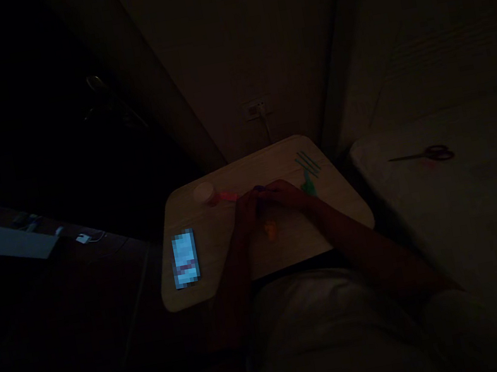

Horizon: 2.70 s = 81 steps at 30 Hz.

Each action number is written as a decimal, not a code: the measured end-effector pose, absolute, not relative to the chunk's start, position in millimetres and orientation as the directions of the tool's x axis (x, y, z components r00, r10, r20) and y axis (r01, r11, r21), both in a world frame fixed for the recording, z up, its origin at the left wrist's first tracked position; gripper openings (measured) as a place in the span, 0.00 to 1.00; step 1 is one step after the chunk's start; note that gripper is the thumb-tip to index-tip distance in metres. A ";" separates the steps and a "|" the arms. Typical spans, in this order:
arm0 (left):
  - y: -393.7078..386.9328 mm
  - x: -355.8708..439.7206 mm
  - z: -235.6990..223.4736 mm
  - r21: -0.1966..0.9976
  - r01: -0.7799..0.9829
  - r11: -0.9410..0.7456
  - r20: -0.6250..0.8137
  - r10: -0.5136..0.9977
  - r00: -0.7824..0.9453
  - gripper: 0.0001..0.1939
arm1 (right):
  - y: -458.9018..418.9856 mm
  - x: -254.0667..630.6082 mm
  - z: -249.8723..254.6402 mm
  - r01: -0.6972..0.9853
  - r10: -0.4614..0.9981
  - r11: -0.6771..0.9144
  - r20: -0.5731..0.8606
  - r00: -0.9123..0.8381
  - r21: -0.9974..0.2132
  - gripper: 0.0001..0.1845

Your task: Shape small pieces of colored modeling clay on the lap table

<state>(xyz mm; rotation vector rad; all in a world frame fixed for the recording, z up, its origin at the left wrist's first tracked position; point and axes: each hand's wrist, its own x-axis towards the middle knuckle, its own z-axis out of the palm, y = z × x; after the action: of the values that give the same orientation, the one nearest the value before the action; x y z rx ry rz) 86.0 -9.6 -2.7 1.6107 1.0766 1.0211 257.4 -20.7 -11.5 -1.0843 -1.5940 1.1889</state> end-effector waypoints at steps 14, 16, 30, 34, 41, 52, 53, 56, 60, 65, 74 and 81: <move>-7.0 85.5 -7.1 0.977 0.137 -0.161 0.129 0.968 0.217 0.28 | -20.3 253.6 -9.7 0.111 0.974 0.165 0.144 -0.175 -0.980 0.32; -6.3 85.0 -8.8 0.977 0.131 -0.167 0.136 0.966 0.219 0.29 | -19.9 254.4 -10.3 0.097 0.979 0.152 0.136 -0.154 -0.984 0.32; -10.4 85.0 -2.9 0.945 0.255 -0.204 0.115 0.939 0.325 0.22 | -16.2 253.0 -13.1 0.088 0.957 0.271 0.258 -0.134 -0.959 0.28; -6.6 84.4 -7.6 0.928 0.309 -0.208 0.091 0.931 0.353 0.23 | -16.3 255.5 -11.8 0.183 0.955 0.276 0.248 -0.160 -0.944 0.24; -9.1 85.8 -6.8 0.936 0.285 -0.206 0.100 0.933 0.345 0.23 | -19.6 254.7 -7.8 0.201 0.955 0.288 0.264 -0.138 -0.936 0.25; -7.8 85.7 -7.8 0.948 0.212 -0.236 0.151 0.923 0.354 0.22 | -9.6 257.3 -20.7 0.042 0.969 0.237 0.239 0.057 -0.971 0.25; -6.8 85.3 -9.6 0.943 0.229 -0.243 0.154 0.925 0.348 0.21 | -10.3 257.6 -19.8 0.032 0.967 0.252 0.253 0.028 -0.967 0.25; -3.9 83.7 -15.3 0.927 0.287 -0.241 0.137 0.931 0.339 0.17 | -14.4 257.0 -14.8 0.003 0.953 0.296 0.295 -0.062 -0.955 0.27; -2.7 81.3 -19.3 0.933 0.288 -0.218 0.102 0.924 0.368 0.11 | -18.4 254.9 -10.5 0.011 0.946 0.308 0.305 -0.113 -0.951 0.24; -3.9 81.9 -18.6 0.952 0.218 -0.217 0.135 0.932 0.337 0.13 | -16.9 254.4 -11.5 0.075 0.946 0.305 0.293 -0.140 -0.949 0.20; -5.1 86.5 -16.7 0.901 0.364 -0.235 0.089 0.923 0.375 0.16 | -16.9 254.2 -11.3 0.105 0.953 0.302 0.299 -0.049 -0.947 0.18; -2.8 81.7 -21.8 0.910 0.327 -0.255 0.105 0.904 0.413 0.16 | -19.3 252.9 -11.8 0.123 0.944 0.313 0.294 -0.153 -0.942 0.19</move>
<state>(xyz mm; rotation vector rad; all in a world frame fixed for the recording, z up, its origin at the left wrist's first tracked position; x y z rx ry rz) 81.7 -2.8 -21.8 1.7907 1.0652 0.8262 252.9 -19.3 -11.8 -1.0109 -1.5451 0.9946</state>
